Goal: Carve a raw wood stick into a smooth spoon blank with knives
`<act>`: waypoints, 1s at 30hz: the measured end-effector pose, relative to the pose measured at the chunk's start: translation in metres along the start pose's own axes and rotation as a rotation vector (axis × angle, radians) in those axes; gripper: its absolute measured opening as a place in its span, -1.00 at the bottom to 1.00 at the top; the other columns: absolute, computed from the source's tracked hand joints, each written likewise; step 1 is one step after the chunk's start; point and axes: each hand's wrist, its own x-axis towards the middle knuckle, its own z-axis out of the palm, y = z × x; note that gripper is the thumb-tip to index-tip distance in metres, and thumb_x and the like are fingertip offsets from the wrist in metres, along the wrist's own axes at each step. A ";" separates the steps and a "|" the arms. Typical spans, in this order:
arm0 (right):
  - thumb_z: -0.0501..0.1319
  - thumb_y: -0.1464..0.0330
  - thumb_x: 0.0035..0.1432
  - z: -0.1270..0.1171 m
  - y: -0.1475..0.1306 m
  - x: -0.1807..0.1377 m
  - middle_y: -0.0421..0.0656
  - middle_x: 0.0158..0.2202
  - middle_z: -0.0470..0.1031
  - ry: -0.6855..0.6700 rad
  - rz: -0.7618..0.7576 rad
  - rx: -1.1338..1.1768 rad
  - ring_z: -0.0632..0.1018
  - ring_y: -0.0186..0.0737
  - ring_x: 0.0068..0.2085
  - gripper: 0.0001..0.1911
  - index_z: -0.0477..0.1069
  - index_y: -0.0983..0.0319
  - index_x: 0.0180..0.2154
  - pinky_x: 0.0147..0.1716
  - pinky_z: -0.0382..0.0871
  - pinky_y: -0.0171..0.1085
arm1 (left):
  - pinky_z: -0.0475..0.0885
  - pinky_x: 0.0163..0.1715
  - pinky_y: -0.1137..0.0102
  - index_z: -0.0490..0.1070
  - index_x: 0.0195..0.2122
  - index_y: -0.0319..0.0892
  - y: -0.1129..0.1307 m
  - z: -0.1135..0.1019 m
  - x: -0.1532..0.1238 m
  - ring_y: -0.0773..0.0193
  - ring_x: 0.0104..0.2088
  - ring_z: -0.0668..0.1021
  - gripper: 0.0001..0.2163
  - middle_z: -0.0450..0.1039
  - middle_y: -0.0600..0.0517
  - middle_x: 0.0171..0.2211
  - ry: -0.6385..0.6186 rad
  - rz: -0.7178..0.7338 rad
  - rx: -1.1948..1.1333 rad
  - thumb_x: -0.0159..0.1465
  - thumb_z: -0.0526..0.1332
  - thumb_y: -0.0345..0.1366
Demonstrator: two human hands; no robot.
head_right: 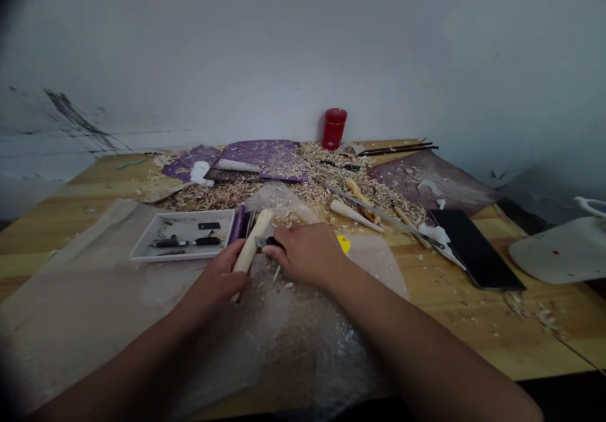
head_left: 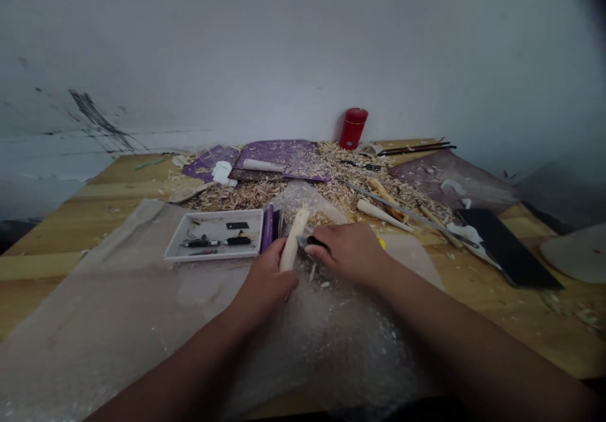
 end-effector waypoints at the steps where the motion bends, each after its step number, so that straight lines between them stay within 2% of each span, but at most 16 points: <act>1: -0.28 0.07 0.15 -0.001 0.001 0.000 -0.14 -0.40 0.46 -0.004 0.008 -0.003 0.43 -0.25 -0.41 -0.50 0.29 0.20 -0.30 -0.56 -0.06 -0.33 | 0.18 -0.61 0.53 0.27 -0.17 -0.19 0.001 0.000 -0.001 0.41 -0.59 0.28 -0.57 0.27 0.13 -0.56 0.002 -0.003 0.010 -0.13 0.02 -0.51; 7: -0.27 0.04 0.14 -0.001 -0.009 -0.002 -0.15 -0.44 0.45 -0.036 -0.109 0.008 0.42 -0.24 -0.45 -0.50 0.29 0.18 -0.29 -0.56 -0.06 -0.34 | 0.21 -0.57 0.52 0.25 -0.17 -0.21 0.003 -0.001 0.002 0.36 -0.52 0.33 -0.58 0.34 0.08 -0.48 0.002 0.001 0.063 -0.12 0.02 -0.49; 15: -0.31 0.06 0.15 0.001 0.017 0.006 -0.14 -0.36 0.46 0.044 0.149 -0.062 0.44 -0.21 -0.38 -0.49 0.28 0.18 -0.25 -0.55 -0.05 -0.32 | 0.19 -0.56 0.50 0.28 -0.21 -0.20 0.005 0.001 -0.002 0.34 -0.51 0.33 -0.60 0.28 0.09 -0.54 0.037 0.003 0.210 -0.14 0.02 -0.51; 22: -0.30 0.04 0.14 0.000 -0.002 0.001 -0.15 -0.37 0.46 -0.015 0.065 -0.026 0.44 -0.22 -0.39 -0.48 0.29 0.17 -0.25 -0.53 0.00 -0.33 | 0.16 -0.58 0.51 0.28 -0.23 -0.18 0.002 0.000 0.000 0.35 -0.53 0.32 -0.62 0.29 0.07 -0.50 0.056 0.012 0.272 -0.13 0.03 -0.49; 24: -0.30 0.03 0.13 0.000 0.001 0.004 -0.14 -0.34 0.46 -0.023 0.064 -0.033 0.44 -0.21 -0.36 -0.47 0.29 0.16 -0.23 -0.51 0.02 -0.33 | 0.14 -0.59 0.51 0.28 -0.23 -0.17 0.003 0.000 0.000 0.35 -0.54 0.31 -0.62 0.29 0.08 -0.51 0.065 -0.012 0.263 -0.13 0.03 -0.50; 26: -0.32 0.03 0.13 -0.002 0.015 0.008 -0.12 -0.32 0.46 -0.027 0.147 -0.062 0.44 -0.19 -0.35 -0.45 0.29 0.15 -0.20 -0.50 0.04 -0.32 | 0.14 -0.59 0.51 0.29 -0.24 -0.18 0.006 0.000 -0.001 0.35 -0.54 0.31 -0.62 0.28 0.08 -0.53 0.059 -0.037 0.234 -0.15 0.03 -0.51; 30: -0.37 0.03 0.13 -0.007 0.051 0.010 -0.07 -0.38 0.46 -0.001 0.505 -0.164 0.44 -0.17 -0.40 -0.40 0.30 0.17 -0.20 -0.51 0.04 -0.31 | 0.16 -0.57 0.51 0.29 -0.27 -0.19 0.007 0.004 -0.006 0.35 -0.54 0.31 -0.62 0.28 0.10 -0.54 -0.037 -0.035 0.172 -0.17 0.02 -0.53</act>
